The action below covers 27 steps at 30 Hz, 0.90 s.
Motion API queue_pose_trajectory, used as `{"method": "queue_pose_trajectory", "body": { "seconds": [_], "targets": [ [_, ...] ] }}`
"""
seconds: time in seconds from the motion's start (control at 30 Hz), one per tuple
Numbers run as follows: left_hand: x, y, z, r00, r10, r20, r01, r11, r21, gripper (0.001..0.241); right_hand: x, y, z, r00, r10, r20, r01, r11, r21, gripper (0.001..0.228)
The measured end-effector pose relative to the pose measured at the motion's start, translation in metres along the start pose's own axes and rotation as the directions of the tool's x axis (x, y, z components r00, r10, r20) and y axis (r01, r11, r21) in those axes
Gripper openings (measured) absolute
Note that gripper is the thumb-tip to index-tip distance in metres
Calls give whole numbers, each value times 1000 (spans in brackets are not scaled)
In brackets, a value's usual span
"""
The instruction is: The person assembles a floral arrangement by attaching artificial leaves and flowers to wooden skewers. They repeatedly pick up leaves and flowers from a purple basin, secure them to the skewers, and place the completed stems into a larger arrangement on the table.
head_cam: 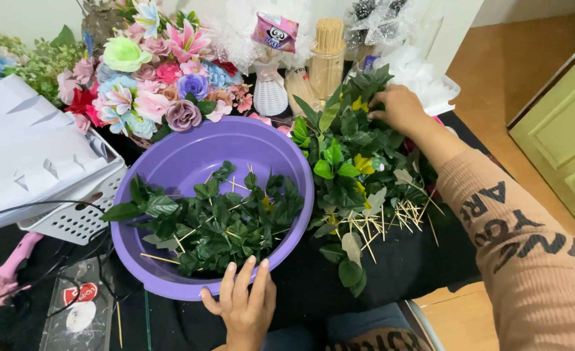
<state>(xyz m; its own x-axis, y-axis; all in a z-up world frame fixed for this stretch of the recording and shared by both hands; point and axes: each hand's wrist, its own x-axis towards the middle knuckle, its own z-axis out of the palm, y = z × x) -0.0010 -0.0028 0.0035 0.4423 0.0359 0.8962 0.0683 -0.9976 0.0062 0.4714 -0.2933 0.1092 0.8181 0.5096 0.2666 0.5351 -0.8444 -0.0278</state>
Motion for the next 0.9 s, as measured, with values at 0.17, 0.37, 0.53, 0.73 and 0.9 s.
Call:
{"method": "queue_pose_trajectory", "body": {
  "seconds": [0.17, 0.37, 0.53, 0.73, 0.9],
  "targets": [
    [3, 0, 1, 999, 11, -34, -10, 1000, 23, 24, -43, -32, -58, 956, -51, -289, 86, 990, 111, 29],
    [10, 0, -9, 1000, 23, -16, -22, 998, 51, 29, -131, -145, -124, 874, -209, -438, 341, 907, 246, 18],
    [10, 1, -13, 1000, 28, 1, -28, 999, 35, 34, -159, -229, -113, 869, -345, -354, 480, 760, 439, 18],
    [10, 0, -15, 1000, 24, 18, -24, 1000, 9, 34, -133, -274, -62, 788, -547, -284, 592, 545, 593, 20],
    [15, 0, -15, 998, 47, -32, -47, 999, 0, 27, -53, -301, -50, 695, -666, -272, 710, 575, 407, 10]
  ]
}}
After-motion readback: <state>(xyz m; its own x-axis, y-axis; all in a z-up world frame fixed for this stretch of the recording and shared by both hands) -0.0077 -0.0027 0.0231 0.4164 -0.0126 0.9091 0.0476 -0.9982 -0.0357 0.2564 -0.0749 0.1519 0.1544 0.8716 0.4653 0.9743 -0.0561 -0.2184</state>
